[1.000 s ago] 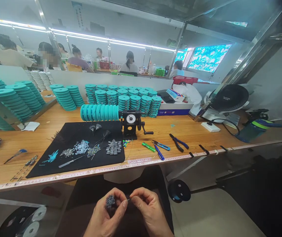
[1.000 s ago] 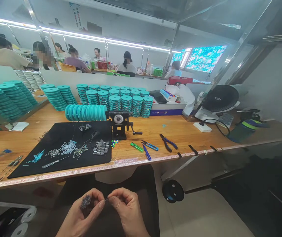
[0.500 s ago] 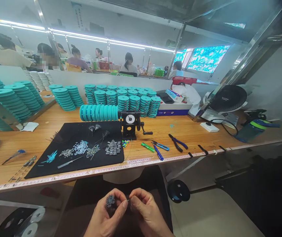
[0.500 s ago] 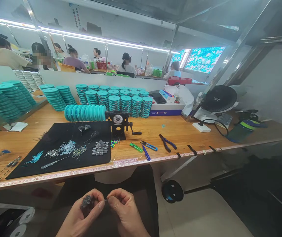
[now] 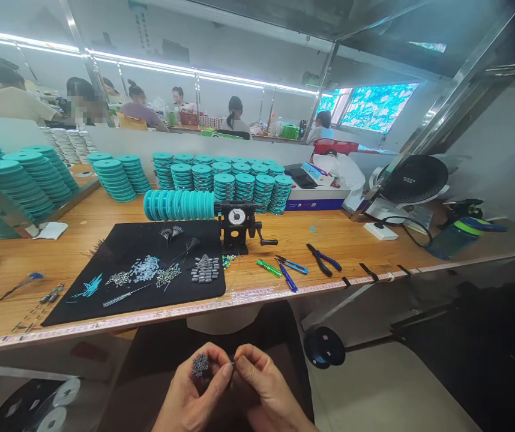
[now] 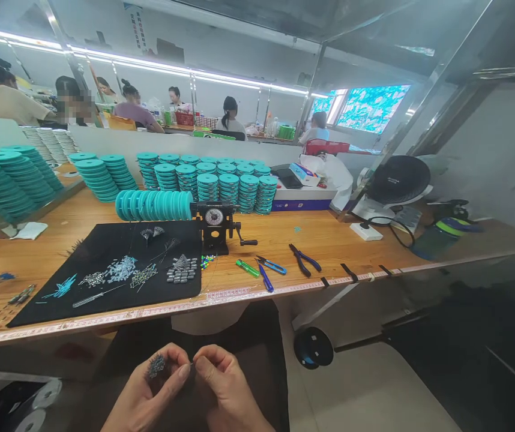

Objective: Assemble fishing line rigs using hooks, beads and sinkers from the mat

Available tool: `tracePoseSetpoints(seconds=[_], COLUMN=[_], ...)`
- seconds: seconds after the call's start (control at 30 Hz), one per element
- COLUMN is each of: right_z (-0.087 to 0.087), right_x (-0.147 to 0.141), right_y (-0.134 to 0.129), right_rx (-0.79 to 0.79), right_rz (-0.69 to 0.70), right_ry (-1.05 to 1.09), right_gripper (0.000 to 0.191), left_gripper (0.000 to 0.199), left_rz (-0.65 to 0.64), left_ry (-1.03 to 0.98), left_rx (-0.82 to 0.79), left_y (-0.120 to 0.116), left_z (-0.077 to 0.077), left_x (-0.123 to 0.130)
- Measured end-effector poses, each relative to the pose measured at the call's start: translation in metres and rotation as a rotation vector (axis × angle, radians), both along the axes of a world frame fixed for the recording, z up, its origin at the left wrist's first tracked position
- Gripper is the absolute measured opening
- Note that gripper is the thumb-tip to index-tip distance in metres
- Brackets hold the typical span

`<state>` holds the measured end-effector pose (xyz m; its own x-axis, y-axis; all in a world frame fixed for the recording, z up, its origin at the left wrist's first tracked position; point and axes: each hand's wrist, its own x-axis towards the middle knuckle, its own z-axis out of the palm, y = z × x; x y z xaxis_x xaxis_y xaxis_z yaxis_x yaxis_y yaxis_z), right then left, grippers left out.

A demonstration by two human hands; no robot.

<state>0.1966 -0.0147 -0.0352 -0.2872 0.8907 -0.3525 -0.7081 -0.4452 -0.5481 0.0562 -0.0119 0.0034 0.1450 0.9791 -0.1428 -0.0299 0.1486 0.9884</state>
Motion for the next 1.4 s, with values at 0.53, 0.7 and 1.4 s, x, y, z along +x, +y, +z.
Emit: tracePoseSetpoints(seconds=[0.53,0.7,1.4], right_z=[-0.002,-0.008,-0.008], right_x=[0.001,0.008,0.005], right_y=[0.001,0.000,-0.001], right_rx=[0.159,0.321,0.274], right_rz=[-0.138,-0.163,-0.143], right_ry=[-0.323,-0.614,-0.499], right_gripper=[0.027,0.025,0.026], left_gripper=[0.042,0.044,0.045], left_rz=[0.016,0.006,-0.001], left_ry=[0.014,0.058,0.035], left_rx=[0.029,0.032,0.019], left_y=[0.000,0.000,0.000], left_z=[0.001,0.000,-0.001], left_x=[-0.001,-0.003,-0.002])
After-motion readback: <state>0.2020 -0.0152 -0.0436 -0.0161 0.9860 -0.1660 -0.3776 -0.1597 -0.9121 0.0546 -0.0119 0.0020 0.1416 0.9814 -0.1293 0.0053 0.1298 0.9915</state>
